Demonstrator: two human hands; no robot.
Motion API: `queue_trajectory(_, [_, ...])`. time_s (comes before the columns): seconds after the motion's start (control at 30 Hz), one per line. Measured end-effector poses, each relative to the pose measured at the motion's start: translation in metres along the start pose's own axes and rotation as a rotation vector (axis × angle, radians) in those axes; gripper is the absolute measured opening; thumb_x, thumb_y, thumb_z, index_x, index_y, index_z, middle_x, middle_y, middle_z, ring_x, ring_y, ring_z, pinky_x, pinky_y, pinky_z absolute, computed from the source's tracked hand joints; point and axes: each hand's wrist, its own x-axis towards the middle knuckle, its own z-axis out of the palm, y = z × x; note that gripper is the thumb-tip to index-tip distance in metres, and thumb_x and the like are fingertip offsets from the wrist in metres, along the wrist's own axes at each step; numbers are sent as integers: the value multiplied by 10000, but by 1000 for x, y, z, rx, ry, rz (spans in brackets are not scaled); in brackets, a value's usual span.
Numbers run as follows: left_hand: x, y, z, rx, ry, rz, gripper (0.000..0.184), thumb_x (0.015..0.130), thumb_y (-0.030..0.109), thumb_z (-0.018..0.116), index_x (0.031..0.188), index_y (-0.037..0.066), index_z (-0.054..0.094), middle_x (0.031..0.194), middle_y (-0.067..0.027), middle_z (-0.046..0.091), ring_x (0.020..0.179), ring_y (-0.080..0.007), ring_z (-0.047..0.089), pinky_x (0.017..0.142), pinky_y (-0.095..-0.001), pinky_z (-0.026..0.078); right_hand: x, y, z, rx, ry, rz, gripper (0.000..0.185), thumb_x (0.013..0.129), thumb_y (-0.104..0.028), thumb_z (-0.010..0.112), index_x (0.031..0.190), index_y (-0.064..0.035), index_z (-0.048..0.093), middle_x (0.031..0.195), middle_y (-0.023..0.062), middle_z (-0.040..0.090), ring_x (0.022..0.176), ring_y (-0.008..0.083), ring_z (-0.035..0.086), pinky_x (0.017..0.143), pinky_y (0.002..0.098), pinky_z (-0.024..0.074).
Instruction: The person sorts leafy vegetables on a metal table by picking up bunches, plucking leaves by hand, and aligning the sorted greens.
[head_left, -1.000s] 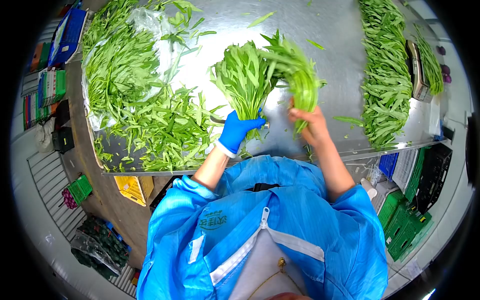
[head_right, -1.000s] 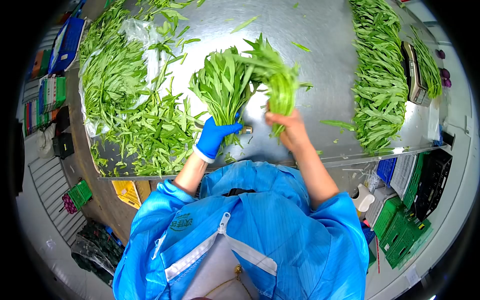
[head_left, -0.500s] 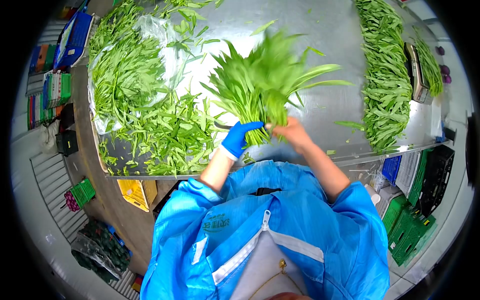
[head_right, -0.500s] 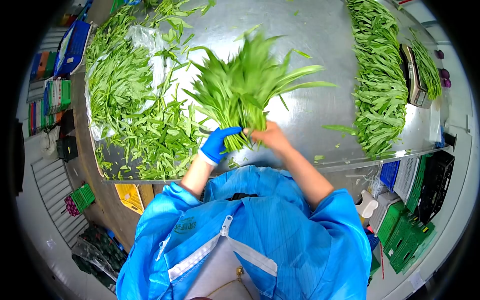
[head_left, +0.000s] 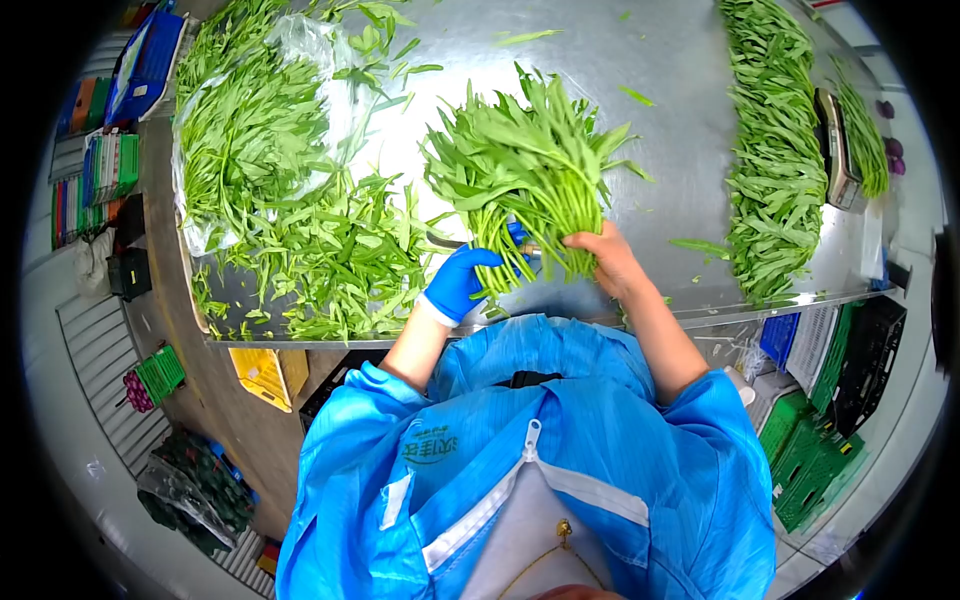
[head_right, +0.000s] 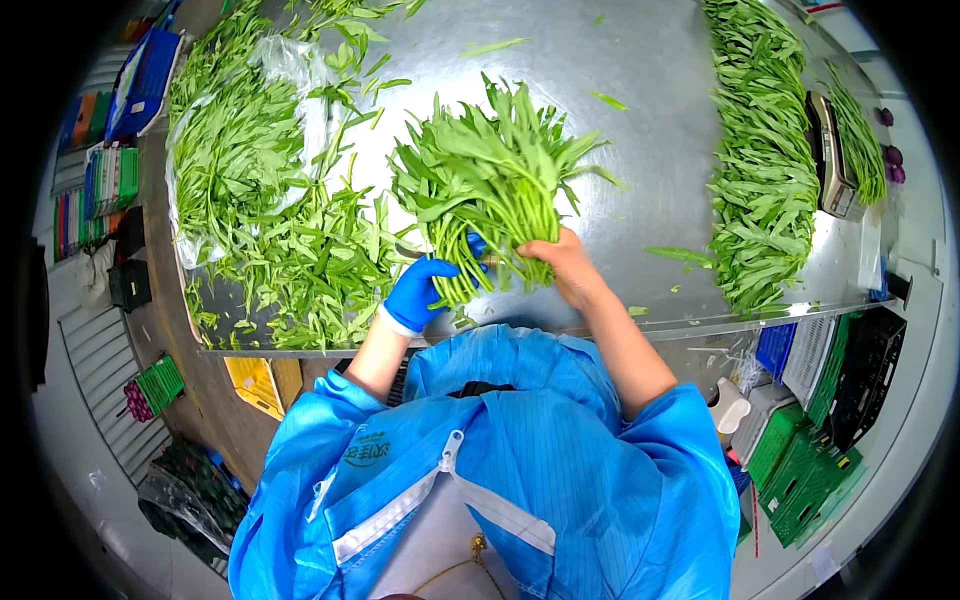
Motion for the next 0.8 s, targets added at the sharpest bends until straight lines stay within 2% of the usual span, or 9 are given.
queue_trajectory(0.1, [6, -8, -18, -54, -37, 9, 582, 769, -7, 504, 1346, -16, 431, 1275, -163, 549, 1171, -323, 545, 1003, -403, 443, -1, 2, -6, 117, -8, 72, 372, 753, -16, 647, 1121, -27, 593, 1055, 65, 655, 943, 158, 605, 832, 299, 478])
queue_trajectory(0.13, [4, -9, -4, -73, -23, -13, 541, 805, 40, 532, 1337, -5, 444, 1257, -140, 564, 1148, -259, 557, 986, -394, 447, -3, 1, 3, 147, -5, 112, 389, 743, -14, 656, 1126, -27, 588, 1057, 64, 653, 949, 157, 603, 833, 300, 478])
queue_trajectory(0.27, [12, -21, 3, 512, 238, 91, 346, 858, 145, 643, 1178, 26, 588, 1020, -56, 660, 821, -133, 616, 732, -264, 486, 3, 18, 30, -200, 42, -47, 338, 730, -33, 687, 1061, -28, 620, 977, 59, 665, 920, 151, 610, 813, 295, 487])
queue_trajectory(0.4, [11, -19, -2, 533, 252, 97, 350, 849, 114, 622, 1185, 21, 586, 1044, -51, 654, 836, -127, 598, 753, -253, 476, 16, 26, 9, -412, 6, 1, 317, 701, -65, 728, 994, -7, 621, 920, 51, 665, 827, 132, 610, 747, 275, 484])
queue_trajectory(0.47, [-2, 2, -1, 515, 213, 119, 416, 828, 82, 594, 1232, -1, 541, 1067, -78, 650, 868, -141, 596, 767, -255, 473, -8, -27, 8, -302, 78, -46, 268, 688, -71, 727, 930, -2, 632, 856, 56, 664, 769, 138, 612, 701, 278, 484])
queue_trajectory(0.6, [-37, 47, 43, 485, 163, 287, 346, 827, 100, 575, 1142, -45, 583, 1031, -127, 662, 857, -169, 603, 776, -276, 479, -58, -99, -2, -40, -223, -367, 252, 702, -100, 730, 912, 3, 638, 839, 90, 657, 742, 179, 617, 699, 314, 494])
queue_trajectory(0.67, [-25, 55, 21, 464, 173, 261, 239, 855, 126, 572, 1009, -44, 640, 994, -146, 657, 881, -202, 617, 789, -315, 496, -47, -97, -15, -87, -138, -287, 241, 716, -112, 728, 907, 9, 643, 830, 99, 659, 718, 195, 628, 685, 318, 505])
queue_trajectory(0.73, [-11, 53, 9, 158, 214, 157, 300, 872, 131, 576, 1124, -32, 565, 901, -116, 629, 821, -203, 608, 761, -341, 503, -9, -86, -18, -434, 294, -165, 237, 730, -120, 722, 910, 15, 647, 817, 104, 662, 691, 198, 635, 659, 312, 513])
queue_trajectory(0.8, [-11, 67, 23, 70, 122, 187, 407, 876, 115, 580, 1248, -8, 467, 831, -82, 587, 753, -191, 585, 729, -341, 497, -19, -112, -18, -295, 228, -309, 245, 742, -119, 716, 927, 23, 644, 811, 101, 665, 672, 186, 634, 642, 300, 514])
